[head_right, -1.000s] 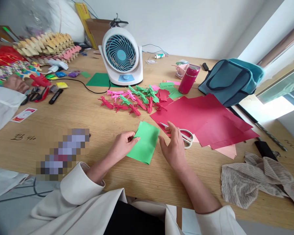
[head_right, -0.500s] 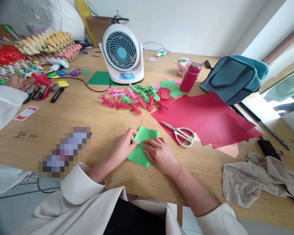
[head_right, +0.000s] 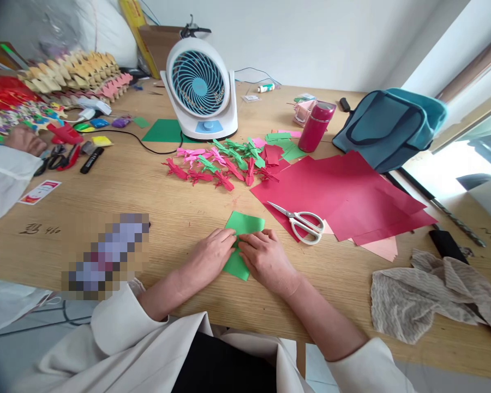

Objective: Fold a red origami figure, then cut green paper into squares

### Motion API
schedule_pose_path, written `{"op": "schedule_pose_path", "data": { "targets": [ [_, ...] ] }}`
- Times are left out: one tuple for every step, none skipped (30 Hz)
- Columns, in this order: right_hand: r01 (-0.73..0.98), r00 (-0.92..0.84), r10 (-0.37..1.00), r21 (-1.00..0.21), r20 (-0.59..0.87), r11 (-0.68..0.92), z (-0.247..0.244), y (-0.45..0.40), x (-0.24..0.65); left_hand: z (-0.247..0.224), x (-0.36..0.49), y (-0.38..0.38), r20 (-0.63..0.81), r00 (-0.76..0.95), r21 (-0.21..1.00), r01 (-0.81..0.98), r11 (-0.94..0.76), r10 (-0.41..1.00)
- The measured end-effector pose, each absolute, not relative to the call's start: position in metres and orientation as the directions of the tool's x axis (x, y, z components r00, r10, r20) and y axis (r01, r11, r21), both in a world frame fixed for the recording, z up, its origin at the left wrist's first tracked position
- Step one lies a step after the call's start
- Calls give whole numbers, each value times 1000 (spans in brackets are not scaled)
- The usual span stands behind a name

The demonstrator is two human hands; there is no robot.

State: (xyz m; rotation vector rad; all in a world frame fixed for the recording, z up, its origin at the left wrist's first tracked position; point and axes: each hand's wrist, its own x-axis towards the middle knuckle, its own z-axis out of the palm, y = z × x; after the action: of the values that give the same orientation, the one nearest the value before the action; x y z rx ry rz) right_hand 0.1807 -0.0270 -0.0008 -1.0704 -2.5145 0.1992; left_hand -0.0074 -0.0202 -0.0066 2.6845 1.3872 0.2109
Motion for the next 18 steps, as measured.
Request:
{"op": "schedule_pose_path", "data": {
  "targets": [
    [650,-635,709,-282,309,705,-1,-30,180,-5,-6,-21,51,570,135,810,-571,820],
    [639,-641,701,-288,314,713,-2,-33,180,-3,-5,-22,34,570,108,814,-570,821],
    [628,-645,695,-297,318,719,-3,-36,180,-1,-4,-23,21,572,86,816,-572,820],
    [623,-644,694,-305,321,720,-4,-40,180,1,-3,-24,12,578,64,814,-577,816],
    [626,-639,698,-309,322,716,-5,-44,180,2,-3,-25,6,587,41,809,-586,810],
    [634,-632,706,-309,320,709,-6,-48,181,3,-3,-26,3,598,14,801,-598,801],
    [645,-626,714,-305,314,700,-7,-52,182,3,-3,-27,3,616,-22,788,-616,788],
    [655,-626,719,-298,302,695,-8,-55,184,3,-4,-28,5,641,-68,766,-639,768],
    [660,-633,720,-288,286,694,-9,-58,185,2,-5,-29,5,672,-118,736,-667,740],
    [662,-643,718,-277,267,696,-10,-61,187,0,-6,-30,5,703,-167,702,-692,711],
    [663,-654,715,-266,248,699,-10,-63,189,-1,-6,-31,7,727,-210,672,-710,686],
    [665,-664,712,-256,228,702,-11,-65,191,-3,-7,-32,11,742,-243,653,-718,671],
    [669,-671,712,-245,207,702,-11,-67,193,-5,-7,-32,18,746,-264,646,-717,666],
    [673,-676,713,-235,188,701,-12,-68,195,-6,-7,-32,25,743,-272,649,-710,669],
    [679,-679,714,-225,170,699,-12,-70,196,-7,-7,-33,34,735,-273,659,-701,677],
    [684,-681,716,-213,155,697,-13,-71,198,-7,-6,-32,42,726,-267,670,-692,687],
    [690,-682,718,-202,141,695,-14,-72,199,-8,-6,-32,47,718,-257,681,-686,695],
    [696,-681,720,-189,129,692,-14,-73,201,-8,-5,-32,49,711,-245,689,-682,702]
  ]
}}
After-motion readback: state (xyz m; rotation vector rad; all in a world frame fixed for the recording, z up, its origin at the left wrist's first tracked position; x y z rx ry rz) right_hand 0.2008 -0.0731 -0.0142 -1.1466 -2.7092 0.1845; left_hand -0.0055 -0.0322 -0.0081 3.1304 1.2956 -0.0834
